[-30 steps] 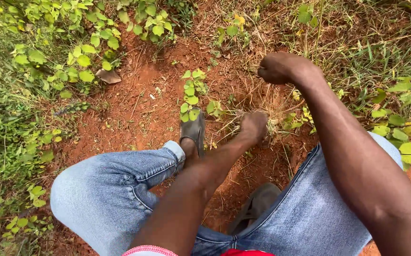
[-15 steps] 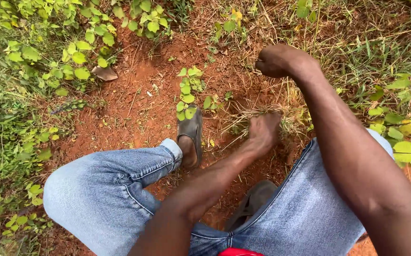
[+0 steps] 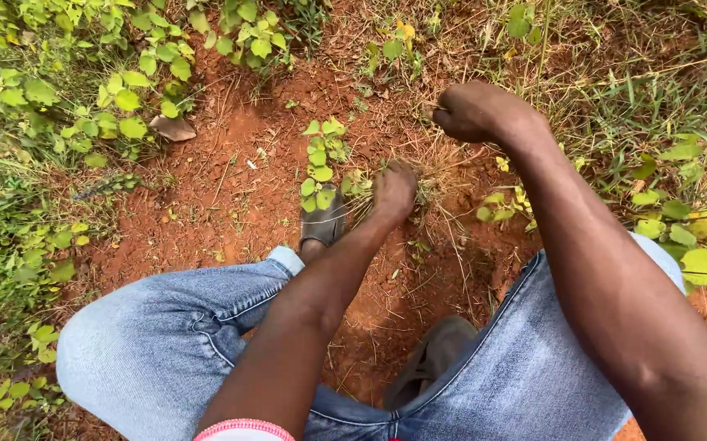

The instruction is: Prune small plants and clear weeds from a garden plot using small scissors and hands.

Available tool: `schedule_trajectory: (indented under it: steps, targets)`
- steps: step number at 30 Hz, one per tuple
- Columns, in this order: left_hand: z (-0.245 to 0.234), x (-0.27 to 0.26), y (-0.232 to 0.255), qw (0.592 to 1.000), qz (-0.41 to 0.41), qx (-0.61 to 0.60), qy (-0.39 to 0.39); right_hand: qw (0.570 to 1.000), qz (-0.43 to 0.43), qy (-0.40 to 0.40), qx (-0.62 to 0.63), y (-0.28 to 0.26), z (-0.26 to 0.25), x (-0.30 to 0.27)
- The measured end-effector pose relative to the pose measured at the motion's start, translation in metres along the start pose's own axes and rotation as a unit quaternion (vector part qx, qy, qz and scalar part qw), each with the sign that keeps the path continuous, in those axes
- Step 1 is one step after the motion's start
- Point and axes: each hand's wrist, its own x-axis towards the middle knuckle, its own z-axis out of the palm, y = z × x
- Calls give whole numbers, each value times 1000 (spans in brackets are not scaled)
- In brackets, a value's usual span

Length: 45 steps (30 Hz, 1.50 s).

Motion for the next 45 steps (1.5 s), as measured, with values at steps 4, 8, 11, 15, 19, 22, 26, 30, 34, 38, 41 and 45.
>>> schedule_trajectory:
  steps: [4, 8, 11, 15, 19, 22, 26, 30, 34, 38, 41, 45]
  targets:
    - [30, 42, -13, 967, 55, 241, 58, 1000, 3, 15, -10, 2, -2, -8]
    - [-6, 20, -8, 990, -21, 126, -59, 1000, -1, 24, -7, -10, -7, -17]
    - [-8, 16, -13, 993, -12, 80, -89, 1000, 0, 12, -22, -3, -4, -11]
    - [3, 7, -19, 995, -29, 16, -89, 1000, 0, 15, -18, -1, 3, -3]
    - [56, -3, -25, 994, 109, 1, -2, 999, -23, 7, -28, 1, 3, 4]
    - [109, -25, -28, 981, 191, 16, 30, 999, -36, 11, -31, 11, 11, 17]
    - [145, -53, 4, 942, 300, 21, 151, 1000, -7, -4, -16, -8, 5, 9]
    - [93, -93, 100, 957, 282, -60, 26, 1000, -24, -1, -6, -7, 6, 12]
    - [69, -98, 120, 944, 269, -185, 41, 998, -39, 24, -35, -1, 5, 10]
    - [11, -109, 94, 949, 118, -290, -44, 998, -29, 48, -33, 18, 5, 11]
    - [57, -40, 35, 967, 49, -249, 19, 997, -11, 65, -32, 17, 1, 4]
    - [25, -22, 15, 947, -65, -307, 71, 996, -20, 89, -16, 23, 4, 6]
